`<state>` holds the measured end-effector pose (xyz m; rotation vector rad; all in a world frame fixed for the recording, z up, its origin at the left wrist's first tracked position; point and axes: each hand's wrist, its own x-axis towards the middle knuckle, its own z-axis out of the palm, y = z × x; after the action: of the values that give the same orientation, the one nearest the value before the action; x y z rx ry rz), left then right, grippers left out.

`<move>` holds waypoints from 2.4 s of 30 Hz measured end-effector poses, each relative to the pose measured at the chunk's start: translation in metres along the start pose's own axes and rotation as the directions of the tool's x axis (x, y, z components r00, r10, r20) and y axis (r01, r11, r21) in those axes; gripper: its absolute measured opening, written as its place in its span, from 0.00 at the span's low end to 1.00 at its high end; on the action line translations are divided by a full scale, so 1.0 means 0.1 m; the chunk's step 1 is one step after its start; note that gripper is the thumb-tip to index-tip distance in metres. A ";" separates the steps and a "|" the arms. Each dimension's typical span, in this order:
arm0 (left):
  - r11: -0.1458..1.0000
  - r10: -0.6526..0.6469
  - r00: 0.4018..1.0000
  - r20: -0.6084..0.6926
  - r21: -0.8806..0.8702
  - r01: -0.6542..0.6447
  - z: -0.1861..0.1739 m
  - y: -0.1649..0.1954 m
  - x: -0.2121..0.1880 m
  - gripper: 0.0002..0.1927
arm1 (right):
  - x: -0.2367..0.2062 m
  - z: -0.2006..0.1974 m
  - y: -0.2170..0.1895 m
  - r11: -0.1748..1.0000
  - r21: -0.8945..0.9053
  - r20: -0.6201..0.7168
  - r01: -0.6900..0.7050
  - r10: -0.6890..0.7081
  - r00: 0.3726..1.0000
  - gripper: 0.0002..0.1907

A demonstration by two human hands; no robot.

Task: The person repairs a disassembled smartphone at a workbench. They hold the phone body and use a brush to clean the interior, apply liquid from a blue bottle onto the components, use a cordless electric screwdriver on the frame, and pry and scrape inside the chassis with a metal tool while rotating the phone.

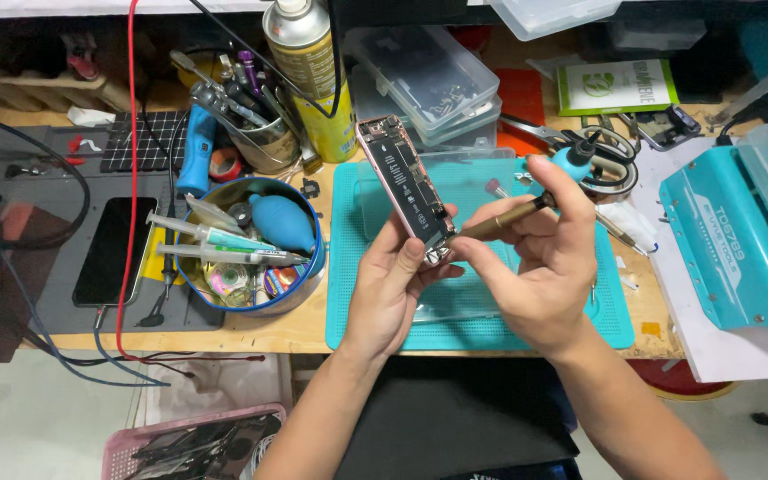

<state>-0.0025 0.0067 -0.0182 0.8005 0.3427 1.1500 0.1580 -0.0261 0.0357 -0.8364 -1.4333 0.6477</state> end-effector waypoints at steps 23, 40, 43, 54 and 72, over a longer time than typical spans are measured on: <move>0.999 -0.023 1.000 0.010 0.043 0.023 0.10 0.00 0.06 0.31 | -0.07 -0.10 0.10 0.991 -0.030 0.036 0.130 -0.128 0.991 0.47; 0.993 -0.075 0.997 0.030 0.099 0.072 0.27 -0.13 0.18 0.34 | -0.16 -0.32 0.15 0.998 0.062 -0.150 -0.014 0.024 0.988 0.47; 0.991 -0.084 0.996 0.023 0.103 0.081 0.28 -0.14 0.19 0.33 | -0.18 -0.34 0.13 0.982 0.182 -0.121 -0.057 0.080 0.989 0.44; 0.979 -0.145 0.989 0.013 0.146 0.142 0.40 -0.23 0.26 0.33 | -0.21 -0.46 0.12 0.985 -0.157 -0.181 0.065 -0.094 0.979 0.47; 0.992 -0.114 0.992 0.057 -0.040 0.116 0.25 0.05 0.15 0.34 | -0.20 -0.52 0.02 0.994 0.103 -0.183 -0.035 0.053 0.982 0.41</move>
<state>0.0151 0.0112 0.0050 0.7633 0.3131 1.0228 0.2092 -0.0465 0.0256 -0.8293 -1.2077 0.6522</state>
